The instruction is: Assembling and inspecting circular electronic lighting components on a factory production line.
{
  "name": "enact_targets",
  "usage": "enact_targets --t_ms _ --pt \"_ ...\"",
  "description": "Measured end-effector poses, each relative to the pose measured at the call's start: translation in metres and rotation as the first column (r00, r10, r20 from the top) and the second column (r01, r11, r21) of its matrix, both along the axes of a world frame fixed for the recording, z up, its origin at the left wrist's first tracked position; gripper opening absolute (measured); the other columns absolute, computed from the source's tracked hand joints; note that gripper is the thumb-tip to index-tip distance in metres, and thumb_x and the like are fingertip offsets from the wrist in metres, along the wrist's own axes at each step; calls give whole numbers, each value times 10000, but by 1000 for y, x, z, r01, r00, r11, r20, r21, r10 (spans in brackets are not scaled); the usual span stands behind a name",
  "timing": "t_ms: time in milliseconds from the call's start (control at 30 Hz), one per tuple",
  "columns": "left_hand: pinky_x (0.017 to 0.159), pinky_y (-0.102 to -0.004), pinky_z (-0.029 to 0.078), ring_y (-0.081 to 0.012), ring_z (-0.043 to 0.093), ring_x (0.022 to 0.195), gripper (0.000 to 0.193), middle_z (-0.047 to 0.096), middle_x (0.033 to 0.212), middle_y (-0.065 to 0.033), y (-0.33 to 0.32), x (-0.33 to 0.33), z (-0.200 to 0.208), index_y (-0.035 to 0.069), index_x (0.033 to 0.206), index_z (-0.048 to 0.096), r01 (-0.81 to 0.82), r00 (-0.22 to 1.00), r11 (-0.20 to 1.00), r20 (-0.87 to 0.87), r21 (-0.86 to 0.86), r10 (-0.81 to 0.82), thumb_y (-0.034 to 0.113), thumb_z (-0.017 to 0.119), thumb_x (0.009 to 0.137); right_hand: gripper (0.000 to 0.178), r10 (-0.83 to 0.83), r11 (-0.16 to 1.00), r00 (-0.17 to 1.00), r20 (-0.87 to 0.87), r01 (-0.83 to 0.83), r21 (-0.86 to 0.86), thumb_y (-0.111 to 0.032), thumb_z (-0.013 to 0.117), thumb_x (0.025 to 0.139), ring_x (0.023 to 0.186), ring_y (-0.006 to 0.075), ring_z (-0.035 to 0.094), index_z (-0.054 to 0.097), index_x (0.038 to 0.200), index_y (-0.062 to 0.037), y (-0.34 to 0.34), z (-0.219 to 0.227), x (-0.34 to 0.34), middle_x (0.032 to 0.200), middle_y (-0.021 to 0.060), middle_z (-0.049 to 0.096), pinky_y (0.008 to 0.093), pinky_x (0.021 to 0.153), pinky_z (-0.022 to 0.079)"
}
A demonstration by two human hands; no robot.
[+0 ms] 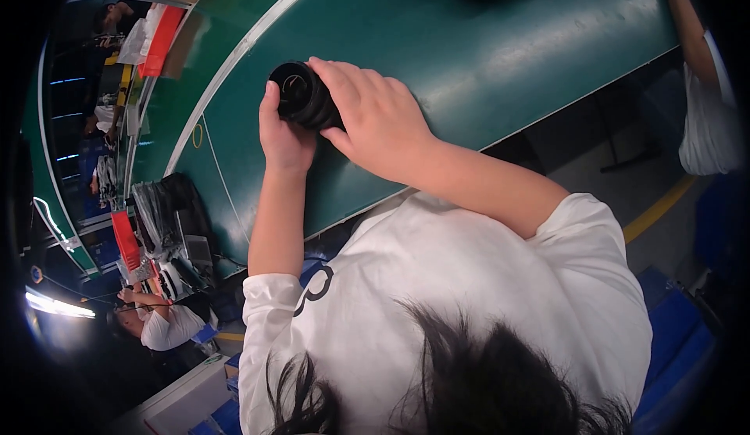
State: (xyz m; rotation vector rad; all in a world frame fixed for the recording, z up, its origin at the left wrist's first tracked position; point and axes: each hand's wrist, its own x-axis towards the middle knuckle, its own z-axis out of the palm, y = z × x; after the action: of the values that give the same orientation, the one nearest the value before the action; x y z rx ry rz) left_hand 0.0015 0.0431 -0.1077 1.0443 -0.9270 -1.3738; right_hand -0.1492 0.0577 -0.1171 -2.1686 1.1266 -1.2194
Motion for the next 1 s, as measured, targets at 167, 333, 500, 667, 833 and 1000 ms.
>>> enact_targets --t_ms 167,333,500,667,833,1000 --pt "922 -365 388 -212 516 1033 448 555 1084 -91 1 -8 -1 40 1101 502 -67 997 997 -30 -29 66 404 333 902 715 -43 999 999 -33 44 1 -189 683 693 1028 311 490 305 1286 -60 -1 0 0 1183 152 462 387 835 411" --pt "900 -316 383 -179 500 1006 400 525 1080 -91 0 -9 -1 22 1122 462 -33 999 995 -43 -95 29 344 348 913 665 -30 999 999 11 30 30 -239 659 724 1044 317 483 328 1263 -34 -1 -2 -4 1173 156 473 407 868 388" --pt "905 -306 380 -176 500 1013 436 537 1059 -91 2 -13 1 12 1126 460 -28 999 991 24 -131 31 365 293 931 641 -9 998 1000 22 7 62 -236 655 724 1056 322 477 347 1244 -21 -3 -5 -4 1170 161 476 412 880 380" --pt "913 -305 374 -187 494 1036 516 537 1071 -107 3 -16 3 -4 1147 434 -10 999 985 36 -174 16 433 282 919 669 7 995 998 62 -14 104 -221 670 706 1063 317 475 337 1259 -44 -4 -5 -6 1175 153 472 409 887 377" --pt "923 -314 375 -211 491 1052 616 513 1108 -140 2 -15 0 -4 1188 387 56 993 934 117 -353 -16 501 452 842 720 4 993 1000 28 -7 120 -225 685 692 1090 315 457 313 1284 -54 -2 -4 -10 1205 153 447 407 905 364" --pt "911 -320 397 -212 496 1047 665 489 1143 -148 5 -19 1 15 1192 387 134 898 829 421 -542 130 159 734 643 713 24 998 999 37 -26 49 -250 683 694 1068 327 469 324 1265 -18 -3 -7 -10 1177 170 462 403 891 389"
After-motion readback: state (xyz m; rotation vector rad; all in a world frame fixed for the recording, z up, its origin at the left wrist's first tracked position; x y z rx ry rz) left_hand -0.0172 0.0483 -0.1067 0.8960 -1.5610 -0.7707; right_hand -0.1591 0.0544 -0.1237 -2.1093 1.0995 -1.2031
